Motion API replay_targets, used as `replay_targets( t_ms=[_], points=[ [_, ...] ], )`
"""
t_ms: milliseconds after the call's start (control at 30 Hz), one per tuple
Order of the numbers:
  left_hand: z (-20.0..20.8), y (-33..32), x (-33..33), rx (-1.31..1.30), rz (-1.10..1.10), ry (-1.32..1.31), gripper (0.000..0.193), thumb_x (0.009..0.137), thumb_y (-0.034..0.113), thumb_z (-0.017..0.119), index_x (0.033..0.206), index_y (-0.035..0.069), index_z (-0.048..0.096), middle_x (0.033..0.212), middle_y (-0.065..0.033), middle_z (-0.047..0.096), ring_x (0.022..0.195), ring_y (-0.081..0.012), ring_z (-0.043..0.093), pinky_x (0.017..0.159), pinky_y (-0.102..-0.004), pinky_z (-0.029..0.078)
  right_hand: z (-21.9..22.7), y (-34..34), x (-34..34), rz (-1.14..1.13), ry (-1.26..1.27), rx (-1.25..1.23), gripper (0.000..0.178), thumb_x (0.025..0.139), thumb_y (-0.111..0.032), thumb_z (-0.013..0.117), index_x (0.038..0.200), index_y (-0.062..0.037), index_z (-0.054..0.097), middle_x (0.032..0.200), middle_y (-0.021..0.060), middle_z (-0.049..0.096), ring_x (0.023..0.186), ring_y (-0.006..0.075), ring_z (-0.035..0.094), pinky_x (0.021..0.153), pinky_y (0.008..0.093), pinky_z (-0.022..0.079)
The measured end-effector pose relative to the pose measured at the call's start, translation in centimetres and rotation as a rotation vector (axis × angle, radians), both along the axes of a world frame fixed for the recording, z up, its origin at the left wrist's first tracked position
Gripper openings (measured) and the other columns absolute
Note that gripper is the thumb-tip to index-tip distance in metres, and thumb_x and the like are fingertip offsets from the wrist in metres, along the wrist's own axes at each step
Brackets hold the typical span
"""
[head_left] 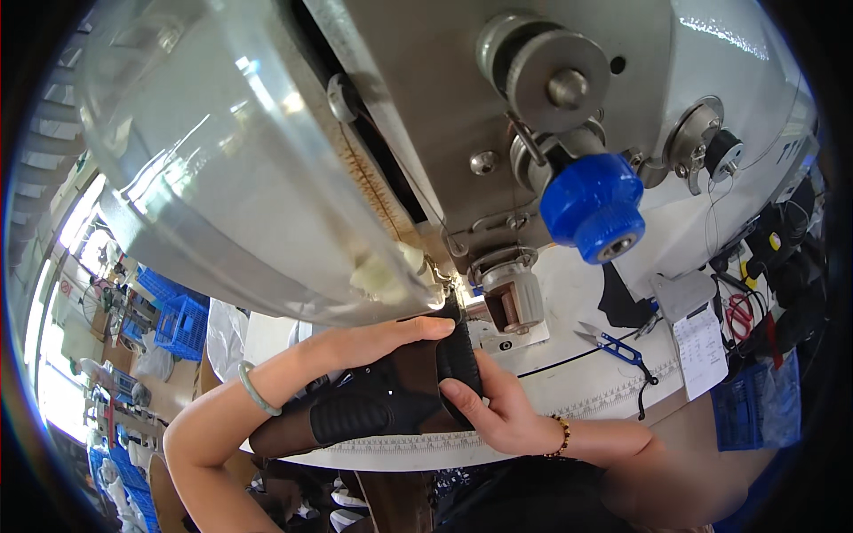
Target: The person stitches leather boot pieces together using a sewing machine and trims threads with thread snips.
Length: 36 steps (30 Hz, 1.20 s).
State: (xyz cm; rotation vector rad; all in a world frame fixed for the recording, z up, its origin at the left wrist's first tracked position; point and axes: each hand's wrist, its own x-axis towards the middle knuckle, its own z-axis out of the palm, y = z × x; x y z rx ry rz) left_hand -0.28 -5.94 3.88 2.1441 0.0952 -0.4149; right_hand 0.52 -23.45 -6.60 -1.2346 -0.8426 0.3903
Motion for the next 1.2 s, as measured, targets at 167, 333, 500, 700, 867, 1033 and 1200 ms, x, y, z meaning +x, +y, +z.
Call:
replay_targets(
  t_ms=[167,333,500,700,867,1033,1200],
  points=[
    [-0.7,1.0,-0.1,0.111,-0.005,0.032,0.042,0.085,0.037,0.052,0.108,0.003,0.059,0.102,-0.0048,0.060,0.094,-0.0119,0.053,0.084,-0.0261,0.040,0.4,-0.1,-0.1,-0.007,0.024,0.079,0.025,0.091,-0.022,0.053,0.101,-0.0003,0.047,0.070,0.0050,0.056,0.061,0.0079,0.050,0.054,0.0251,0.042],
    [0.2,0.3,0.1,0.030,-0.033,-0.022,0.060,0.084,0.052,0.052,0.120,0.004,0.053,0.118,-0.0063,0.056,0.108,-0.0152,0.050,0.093,-0.0272,0.036,0.4,0.0,0.0,0.026,0.089,0.077,0.024,0.092,-0.021,0.052,0.101,0.0000,0.048,0.073,0.0027,0.055,0.066,0.0061,0.048,0.058,0.0228,0.041],
    [1.7,0.0,0.2,0.079,0.074,0.101,0.058,0.083,0.048,0.056,0.121,0.005,0.052,0.120,-0.0055,0.055,0.110,-0.0138,0.048,0.095,-0.0265,0.035,0.7,0.1,0.4,0.030,0.110,0.071,0.024,0.092,-0.022,0.051,0.101,0.0000,0.048,0.073,0.0018,0.052,0.067,0.0056,0.045,0.059,0.0224,0.040],
    [0.0,0.5,0.2,-0.002,0.080,-0.009,0.052,0.083,0.046,0.058,0.115,0.005,0.057,0.114,-0.0047,0.058,0.103,-0.0123,0.051,0.090,-0.0261,0.038,0.7,0.0,0.8,0.042,0.140,0.074,0.023,0.092,-0.023,0.052,0.099,-0.0014,0.049,0.074,-0.0011,0.050,0.069,0.0044,0.043,0.060,0.0208,0.038],
    [-1.3,1.1,0.3,0.017,0.059,-0.108,0.047,0.085,0.044,0.056,0.111,0.005,0.059,0.109,-0.0044,0.059,0.099,-0.0114,0.052,0.087,-0.0257,0.039,1.0,-0.3,1.1,0.037,0.141,0.088,0.021,0.091,-0.022,0.053,0.097,-0.0020,0.051,0.075,-0.0018,0.050,0.070,0.0029,0.042,0.060,0.0198,0.038],
    [1.1,-0.5,0.4,-0.031,0.150,0.077,0.041,0.085,0.023,0.056,0.120,0.003,0.049,0.112,-0.0063,0.055,0.103,-0.0107,0.050,0.087,-0.0260,0.040,1.2,-0.3,1.2,0.046,0.164,0.084,0.021,0.091,-0.022,0.054,0.096,-0.0019,0.051,0.074,-0.0022,0.050,0.069,0.0025,0.042,0.059,0.0195,0.037],
    [1.1,-0.7,0.4,-0.095,0.185,0.061,0.046,0.083,0.032,0.062,0.116,0.002,0.050,0.111,-0.0065,0.054,0.103,-0.0110,0.049,0.088,-0.0257,0.039,1.1,-0.1,1.4,0.046,0.175,0.080,0.022,0.090,-0.023,0.055,0.095,-0.0017,0.051,0.072,-0.0023,0.049,0.067,0.0025,0.041,0.057,0.0199,0.037]
  ],
)
